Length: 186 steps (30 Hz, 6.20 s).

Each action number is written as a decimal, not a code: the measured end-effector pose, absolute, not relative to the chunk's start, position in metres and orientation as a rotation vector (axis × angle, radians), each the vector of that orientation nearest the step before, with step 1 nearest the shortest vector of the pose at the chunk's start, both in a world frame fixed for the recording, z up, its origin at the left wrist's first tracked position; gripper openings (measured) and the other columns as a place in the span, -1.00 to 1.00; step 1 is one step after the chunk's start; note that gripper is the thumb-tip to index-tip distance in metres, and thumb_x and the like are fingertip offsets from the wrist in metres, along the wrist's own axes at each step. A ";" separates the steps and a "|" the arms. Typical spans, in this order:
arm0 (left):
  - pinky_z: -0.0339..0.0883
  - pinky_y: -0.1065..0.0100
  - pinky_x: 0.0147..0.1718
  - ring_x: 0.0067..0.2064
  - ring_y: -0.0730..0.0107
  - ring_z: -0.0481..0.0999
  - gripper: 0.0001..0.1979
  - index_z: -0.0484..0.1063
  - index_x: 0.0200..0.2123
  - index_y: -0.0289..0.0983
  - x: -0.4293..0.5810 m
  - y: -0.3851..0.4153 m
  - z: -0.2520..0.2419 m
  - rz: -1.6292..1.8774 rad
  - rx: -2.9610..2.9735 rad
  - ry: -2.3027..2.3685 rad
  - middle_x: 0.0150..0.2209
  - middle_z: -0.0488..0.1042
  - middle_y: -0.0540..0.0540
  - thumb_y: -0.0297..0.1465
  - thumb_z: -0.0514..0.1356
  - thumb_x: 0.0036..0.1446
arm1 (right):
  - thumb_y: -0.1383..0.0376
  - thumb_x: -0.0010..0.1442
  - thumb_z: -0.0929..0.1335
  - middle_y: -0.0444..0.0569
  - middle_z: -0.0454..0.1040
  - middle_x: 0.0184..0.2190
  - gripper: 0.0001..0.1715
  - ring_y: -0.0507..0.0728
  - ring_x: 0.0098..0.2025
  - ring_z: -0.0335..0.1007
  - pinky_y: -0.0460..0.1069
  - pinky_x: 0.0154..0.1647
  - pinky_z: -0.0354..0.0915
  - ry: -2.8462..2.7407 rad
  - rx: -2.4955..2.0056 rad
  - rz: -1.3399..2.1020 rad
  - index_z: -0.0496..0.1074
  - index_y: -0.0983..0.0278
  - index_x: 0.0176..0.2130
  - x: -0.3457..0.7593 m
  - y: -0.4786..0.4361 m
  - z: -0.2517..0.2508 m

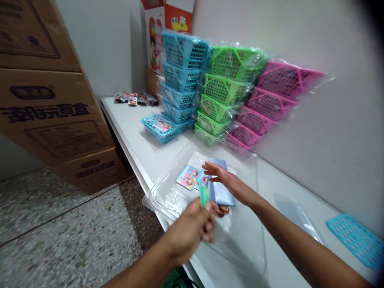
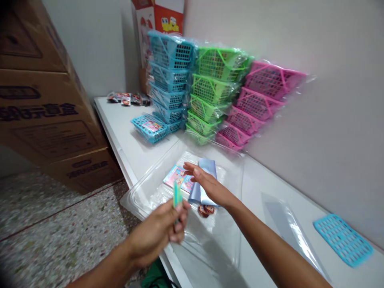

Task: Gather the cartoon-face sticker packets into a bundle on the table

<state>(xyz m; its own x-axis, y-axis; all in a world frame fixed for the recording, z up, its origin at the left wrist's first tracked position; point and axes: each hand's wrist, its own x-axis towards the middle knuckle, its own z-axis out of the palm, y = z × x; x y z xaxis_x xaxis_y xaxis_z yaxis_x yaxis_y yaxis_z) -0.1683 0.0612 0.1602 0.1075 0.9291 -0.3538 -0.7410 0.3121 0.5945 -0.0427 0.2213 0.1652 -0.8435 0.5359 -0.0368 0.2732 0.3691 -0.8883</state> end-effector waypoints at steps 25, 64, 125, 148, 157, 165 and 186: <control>-0.30 0.46 -0.67 -0.66 0.70 -0.09 -0.72 0.30 -0.28 -0.30 0.061 -0.027 0.124 0.435 0.934 0.559 -0.55 0.18 0.12 -0.17 0.13 0.18 | 0.15 0.03 0.42 -0.17 0.41 -0.58 -0.75 0.00 -0.50 0.25 -0.06 -0.42 0.19 -1.026 -1.446 1.180 0.50 0.29 -0.33 0.214 -0.067 0.145; -0.24 0.49 -0.66 -0.63 0.68 -0.04 -0.64 0.16 -0.41 -0.25 0.231 -0.043 0.092 0.272 1.089 0.654 -0.58 0.11 0.15 -0.08 0.13 0.15 | 0.14 0.14 0.38 -0.11 0.45 -0.40 -0.73 0.05 -0.31 0.34 -0.04 -0.23 0.22 -0.783 -1.391 1.013 0.44 0.28 -0.24 0.356 -0.128 0.086; -0.24 0.48 -0.68 -0.66 0.68 -0.08 -0.60 0.18 -0.46 -0.26 0.137 -0.036 0.097 0.301 1.019 0.499 -0.63 0.14 0.14 -0.04 0.14 0.13 | 0.29 0.16 0.27 -0.22 0.24 -0.55 -0.86 0.01 -0.45 0.16 -0.07 -0.42 0.13 -1.144 -1.606 0.859 0.30 0.24 -0.44 0.284 -0.105 0.117; -0.17 0.46 -0.64 -0.58 0.62 -0.04 -0.68 0.16 -0.36 -0.24 0.149 -0.010 0.081 0.124 1.030 0.408 -0.52 0.06 0.12 -0.10 0.07 0.22 | 0.37 0.19 0.23 -0.07 0.42 -0.27 -0.82 0.09 -0.24 0.32 -0.01 -0.21 0.26 -1.306 -1.762 0.636 0.35 0.23 -0.20 0.292 -0.078 0.095; -0.24 0.47 -0.63 -0.57 0.65 -0.09 -0.65 0.19 -0.34 -0.26 0.159 0.006 0.074 0.025 0.899 0.538 -0.52 0.02 0.14 -0.08 0.11 0.18 | 0.14 0.31 0.19 0.06 0.36 0.05 -0.50 0.14 0.04 0.28 0.11 0.09 0.21 -1.226 -1.611 0.677 0.14 0.18 0.20 0.306 -0.079 0.075; -0.27 0.54 -0.64 -0.58 0.72 -0.02 -0.62 0.20 -0.33 -0.27 0.196 0.004 0.083 -0.139 0.701 0.560 -0.50 0.16 0.10 -0.10 0.24 0.08 | -0.10 0.22 0.23 0.00 0.51 -0.20 -0.39 0.06 -0.30 0.37 -0.02 -0.24 0.28 -0.696 -1.222 1.265 0.45 0.27 -0.01 0.302 -0.084 0.068; 0.40 0.23 -0.15 -0.06 0.16 0.52 -0.77 0.41 -0.21 -0.31 0.237 0.000 0.093 0.308 0.254 0.798 -0.14 0.50 -0.23 -0.27 0.10 0.21 | 0.05 0.35 0.05 -0.09 0.39 -0.42 -0.59 0.06 -0.38 0.34 -0.03 -0.30 0.29 -0.881 -1.638 0.681 0.26 0.22 -0.28 0.342 -0.069 0.066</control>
<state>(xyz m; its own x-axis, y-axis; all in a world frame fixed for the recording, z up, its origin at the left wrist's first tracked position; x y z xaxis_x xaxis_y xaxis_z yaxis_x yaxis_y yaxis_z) 0.2369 -0.0002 0.0931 0.6577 0.3639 -0.6596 -0.1742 0.9253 0.3369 0.3424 -0.0692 0.0656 0.5580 0.8298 0.0107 0.1992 -0.1214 -0.9724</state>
